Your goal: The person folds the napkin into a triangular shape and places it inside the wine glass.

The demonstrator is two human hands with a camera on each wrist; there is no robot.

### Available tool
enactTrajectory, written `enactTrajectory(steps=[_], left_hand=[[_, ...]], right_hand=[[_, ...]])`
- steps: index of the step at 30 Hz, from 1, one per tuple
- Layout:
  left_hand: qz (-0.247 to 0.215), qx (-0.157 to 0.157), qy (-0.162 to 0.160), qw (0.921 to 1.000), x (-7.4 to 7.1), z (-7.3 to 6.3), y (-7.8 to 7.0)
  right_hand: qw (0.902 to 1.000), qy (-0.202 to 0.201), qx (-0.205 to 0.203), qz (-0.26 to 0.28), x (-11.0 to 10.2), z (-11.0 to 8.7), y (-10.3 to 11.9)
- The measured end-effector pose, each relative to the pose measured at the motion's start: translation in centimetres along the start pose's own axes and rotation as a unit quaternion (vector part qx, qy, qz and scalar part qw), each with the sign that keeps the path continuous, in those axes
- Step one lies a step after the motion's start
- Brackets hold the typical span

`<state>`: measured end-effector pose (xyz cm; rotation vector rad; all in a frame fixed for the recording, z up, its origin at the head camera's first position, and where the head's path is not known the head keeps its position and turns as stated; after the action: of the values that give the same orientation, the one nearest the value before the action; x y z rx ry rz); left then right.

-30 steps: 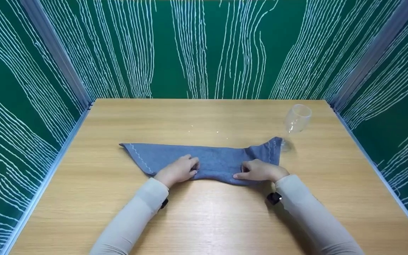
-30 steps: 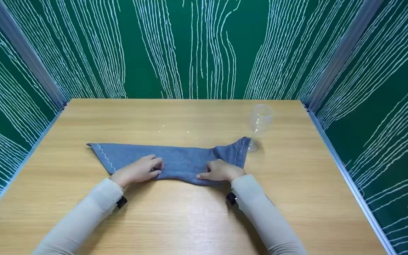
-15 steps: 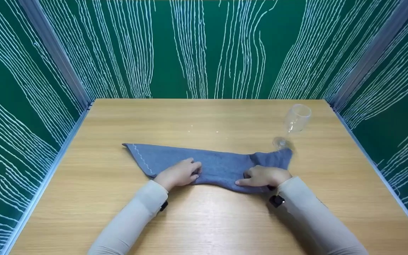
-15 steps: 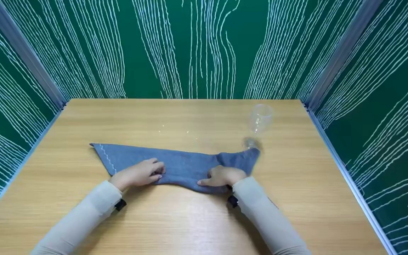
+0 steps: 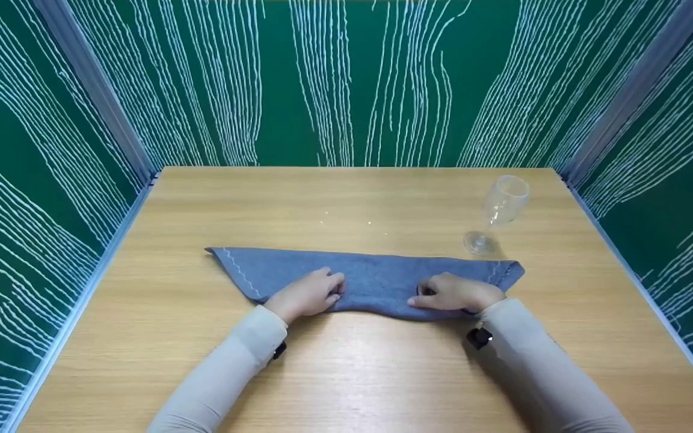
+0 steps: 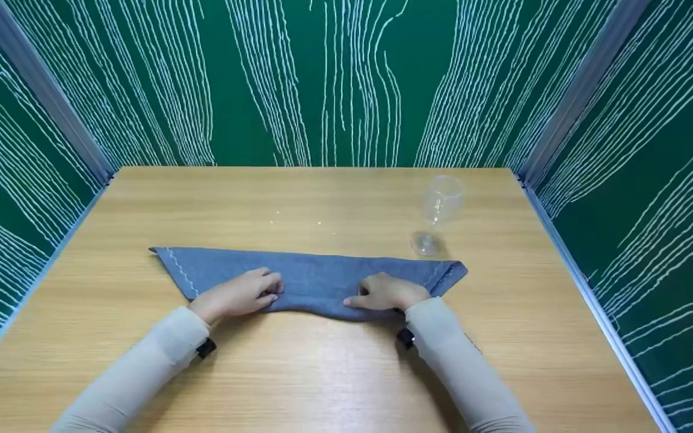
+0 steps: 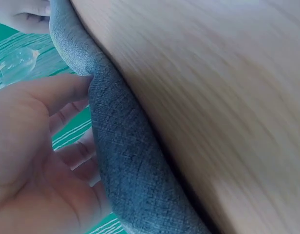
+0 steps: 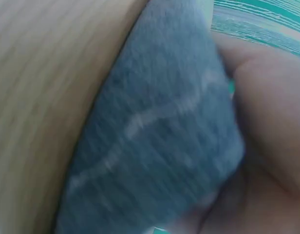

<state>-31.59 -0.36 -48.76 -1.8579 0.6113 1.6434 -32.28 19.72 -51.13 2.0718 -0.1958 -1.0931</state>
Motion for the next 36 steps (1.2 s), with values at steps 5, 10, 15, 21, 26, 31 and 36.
enactTrajectory(steps=[5,10,15,21,26,31,36], left_hand=[[0.004,0.0,-0.008,1.0,0.0,0.1,0.0],[0.002,-0.003,-0.023,0.9997,-0.1,0.2,0.0],[0.002,-0.005,-0.037,0.9993,-0.2,0.6,0.0],[-0.017,-0.025,-0.027,0.9992,0.1,1.2,0.6],[-0.033,-0.039,-0.015,0.9986,0.3,1.6,1.0],[-0.019,-0.035,-0.029,0.9988,0.1,1.7,1.0],[0.088,-0.025,-0.073,0.9931,-1.1,1.2,0.3]], right_hand=[[0.9991,0.029,-0.025,0.021,0.1,-0.4,0.2],[0.9982,0.01,-0.06,0.001,-0.4,0.1,0.3],[0.9969,-0.018,-0.076,-0.01,-1.1,0.7,0.1],[0.9963,-0.048,-0.071,-0.005,-2.0,1.1,-0.6],[0.9962,-0.058,-0.065,0.006,-2.4,1.2,-1.0],[0.9953,-0.05,-0.081,0.021,-2.2,1.1,-0.6],[0.9931,-0.054,-0.103,0.001,-2.1,1.1,-0.3]])
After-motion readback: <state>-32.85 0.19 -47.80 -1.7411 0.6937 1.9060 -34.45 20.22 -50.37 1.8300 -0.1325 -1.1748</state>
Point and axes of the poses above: each hand's wrist, its own z-axis towards the middle knuckle, its own x-axis out of the palm, y = z × x, the point moved 10 cm from there along z, towards the middle knuckle, and after that the axes turned 14 degrees about z, right-handed, at the moved point
